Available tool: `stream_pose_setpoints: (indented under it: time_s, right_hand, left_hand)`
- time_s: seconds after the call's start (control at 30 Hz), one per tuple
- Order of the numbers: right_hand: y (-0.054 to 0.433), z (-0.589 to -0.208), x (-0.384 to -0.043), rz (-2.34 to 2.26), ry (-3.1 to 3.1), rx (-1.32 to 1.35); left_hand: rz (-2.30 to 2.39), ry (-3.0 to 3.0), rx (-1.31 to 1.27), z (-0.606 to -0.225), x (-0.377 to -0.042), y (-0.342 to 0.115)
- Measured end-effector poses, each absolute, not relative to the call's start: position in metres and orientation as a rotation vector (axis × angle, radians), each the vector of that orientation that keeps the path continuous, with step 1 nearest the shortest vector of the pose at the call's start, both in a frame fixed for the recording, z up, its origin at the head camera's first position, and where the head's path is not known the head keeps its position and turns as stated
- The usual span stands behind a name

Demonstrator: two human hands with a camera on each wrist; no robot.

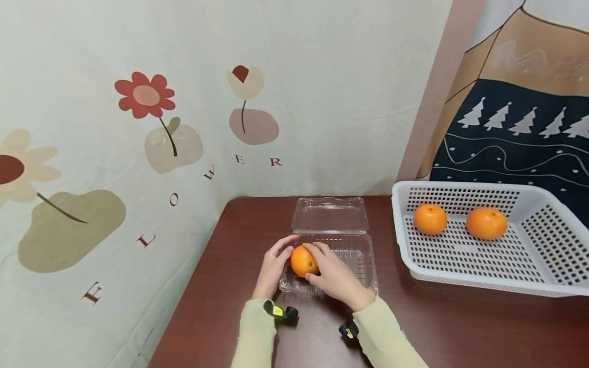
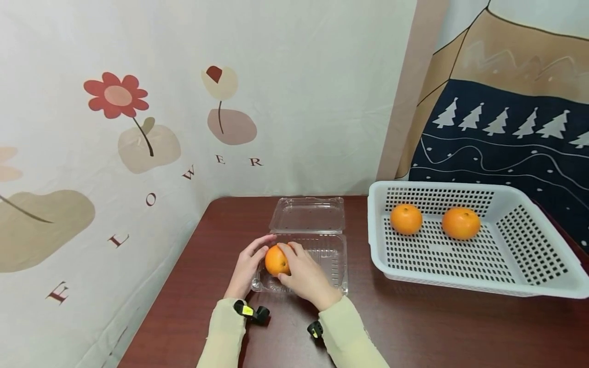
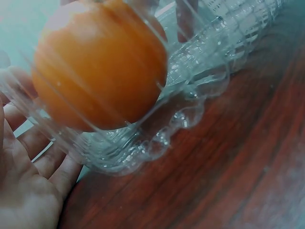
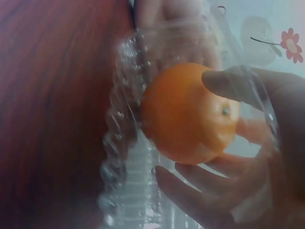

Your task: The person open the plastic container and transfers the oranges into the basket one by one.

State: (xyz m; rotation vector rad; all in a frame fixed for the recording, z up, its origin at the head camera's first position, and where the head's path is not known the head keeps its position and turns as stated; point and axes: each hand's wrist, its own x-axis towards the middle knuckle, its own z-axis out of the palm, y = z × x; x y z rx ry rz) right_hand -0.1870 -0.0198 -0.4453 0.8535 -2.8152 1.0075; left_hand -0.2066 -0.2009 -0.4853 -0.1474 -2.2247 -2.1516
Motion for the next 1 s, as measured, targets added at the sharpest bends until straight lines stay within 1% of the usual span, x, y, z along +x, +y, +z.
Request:
stream_pose_setpoints:
  time_s: [0.3,0.77,1.0]
  right_hand:
    - [-0.029,-0.451,-0.185,1.048,-2.826,0.845]
    - [-0.035,-0.453,-0.189,1.077,-2.836,0.876]
    - [-0.038,-0.452,-0.192,1.046,-2.863,0.835]
  left_hand:
    - [-2.157,-2.246,-0.127,-0.465,-0.195,-0.198]
    - [-2.169,-2.224,-0.161,-0.464,-0.197,-0.196]
    - [-2.175,-2.208,-0.168,-0.469,-0.2,-0.198]
